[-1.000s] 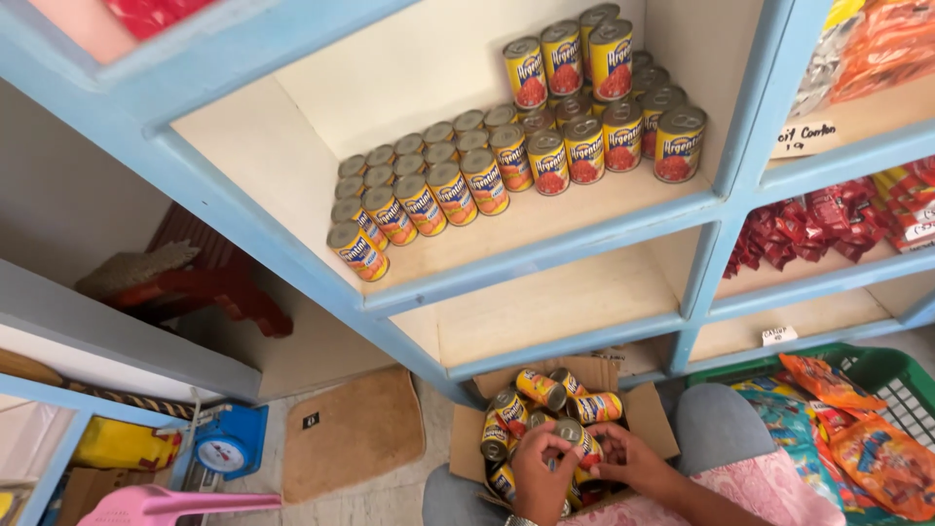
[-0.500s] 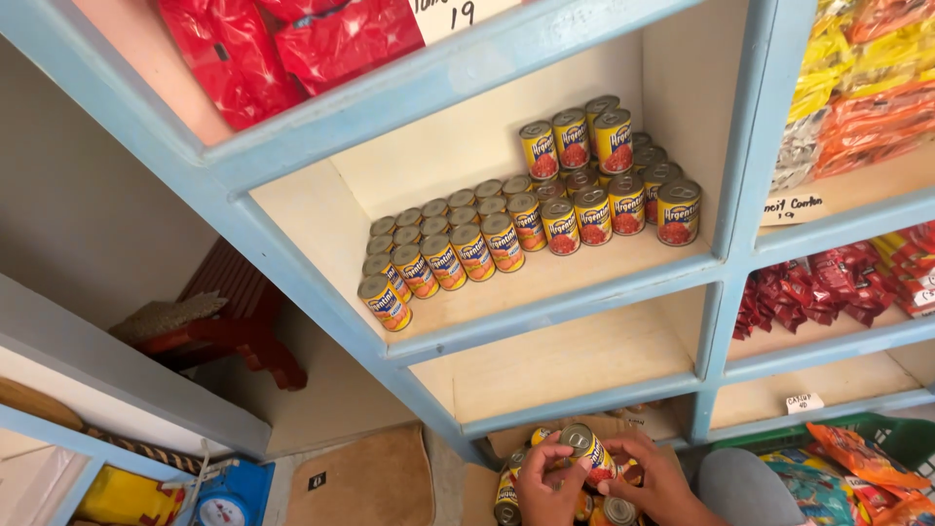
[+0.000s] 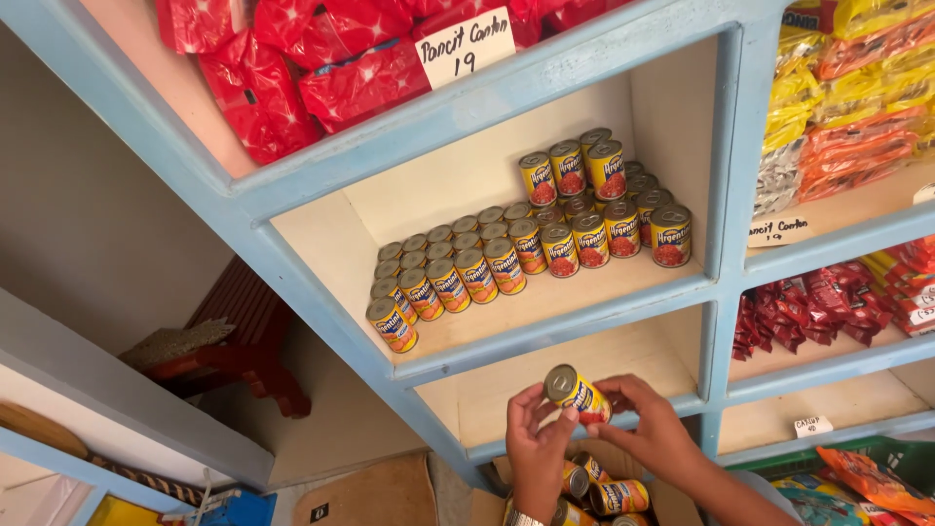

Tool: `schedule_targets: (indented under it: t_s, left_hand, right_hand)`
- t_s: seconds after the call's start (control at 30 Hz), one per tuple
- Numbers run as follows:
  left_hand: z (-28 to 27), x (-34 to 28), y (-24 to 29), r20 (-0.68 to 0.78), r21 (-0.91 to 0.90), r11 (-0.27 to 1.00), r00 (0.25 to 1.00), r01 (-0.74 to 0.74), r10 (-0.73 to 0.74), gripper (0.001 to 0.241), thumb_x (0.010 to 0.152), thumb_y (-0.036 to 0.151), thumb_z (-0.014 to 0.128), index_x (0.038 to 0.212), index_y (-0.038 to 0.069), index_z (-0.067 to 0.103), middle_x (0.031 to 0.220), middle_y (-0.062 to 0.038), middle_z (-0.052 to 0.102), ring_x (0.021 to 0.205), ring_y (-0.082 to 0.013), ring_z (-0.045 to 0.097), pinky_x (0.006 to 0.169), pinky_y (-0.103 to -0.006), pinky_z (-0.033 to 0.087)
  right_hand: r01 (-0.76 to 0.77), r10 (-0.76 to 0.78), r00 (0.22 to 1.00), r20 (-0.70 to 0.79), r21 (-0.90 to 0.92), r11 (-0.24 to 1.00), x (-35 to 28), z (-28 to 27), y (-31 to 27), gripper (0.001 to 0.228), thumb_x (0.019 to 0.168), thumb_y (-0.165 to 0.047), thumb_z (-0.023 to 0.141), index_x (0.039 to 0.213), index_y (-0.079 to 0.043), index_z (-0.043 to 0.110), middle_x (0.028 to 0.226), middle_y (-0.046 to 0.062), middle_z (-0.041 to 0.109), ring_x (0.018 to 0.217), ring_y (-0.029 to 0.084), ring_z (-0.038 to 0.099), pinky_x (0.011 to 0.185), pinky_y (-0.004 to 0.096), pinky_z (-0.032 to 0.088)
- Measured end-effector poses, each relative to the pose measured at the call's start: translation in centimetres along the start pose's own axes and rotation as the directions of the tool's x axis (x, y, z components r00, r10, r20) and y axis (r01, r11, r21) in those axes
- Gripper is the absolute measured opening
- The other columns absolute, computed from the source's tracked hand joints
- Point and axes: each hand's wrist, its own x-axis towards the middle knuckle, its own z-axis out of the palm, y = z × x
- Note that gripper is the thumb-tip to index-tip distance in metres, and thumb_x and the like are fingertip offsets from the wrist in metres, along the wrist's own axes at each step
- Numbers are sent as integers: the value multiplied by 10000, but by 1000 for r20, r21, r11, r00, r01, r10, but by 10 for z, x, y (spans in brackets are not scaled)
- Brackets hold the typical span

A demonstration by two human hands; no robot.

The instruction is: Take canned goods from a cardboard box on the floor and stack them neatly on store shelves.

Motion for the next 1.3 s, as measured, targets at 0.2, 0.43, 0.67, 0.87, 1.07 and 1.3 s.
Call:
schedule_targets:
  t_s: [0.2,0.43,0.67,0.87,1.07,1.3]
  left_hand:
    - [24,22,41,124,100,992,990,-79,67,667,832,77,808,1403,108,464,1353,-124,639,1204,-214,640,953,-343,550]
    - [36,49,57,183,136,979,975,-150,124,725,867,99,769,1487,136,396,1348,-115,660,1215,-194,643,960,-331,534]
    - [59,100,76,196,206,932,945,-299,260,640,857,97,797,1394,105,449,1231,-128,715,1100,-193,693,922,-331,578]
    - [72,140,60,260,311,886,928,-343,268,638,846,90,806,1382,111,459,1225,-123,725,1089,-182,712,908,-331,591]
    - [79,158,53,359,247,929,916,-276,177,607,856,89,776,1381,88,471,1242,-125,711,1075,-187,727,894,-328,619]
    - [80,154,48,314,377,883,936,-280,162,625,850,156,810,1383,91,491,1207,-122,723,963,-172,752,825,-312,625]
  right_hand:
    - [87,-101,992,-80,-168,982,37,-15,-34,566,714,-229,884,1208,-70,657,1129,60,721,972,186,712,844,339,561]
    - [217,-266,955,-131,-304,928,65,-26,-61,588,707,-274,886,1210,-80,650,1178,90,693,1077,263,667,905,390,523]
    - [290,-424,893,-147,-532,795,110,-39,-63,591,687,-287,894,1194,-99,657,1192,148,639,1143,341,578,982,455,459]
    - [185,-340,931,-133,-633,752,135,-51,-56,649,709,-283,856,1301,-135,637,1191,113,666,1161,324,592,991,486,427]
    - [143,-318,940,-126,-701,699,146,-58,-23,642,726,-352,850,1294,-141,637,1205,107,677,1177,315,591,1003,477,421]
    - [82,-284,944,-165,-718,691,134,-51,-27,552,787,-408,769,1256,-134,667,1118,72,706,1090,269,616,965,456,390]
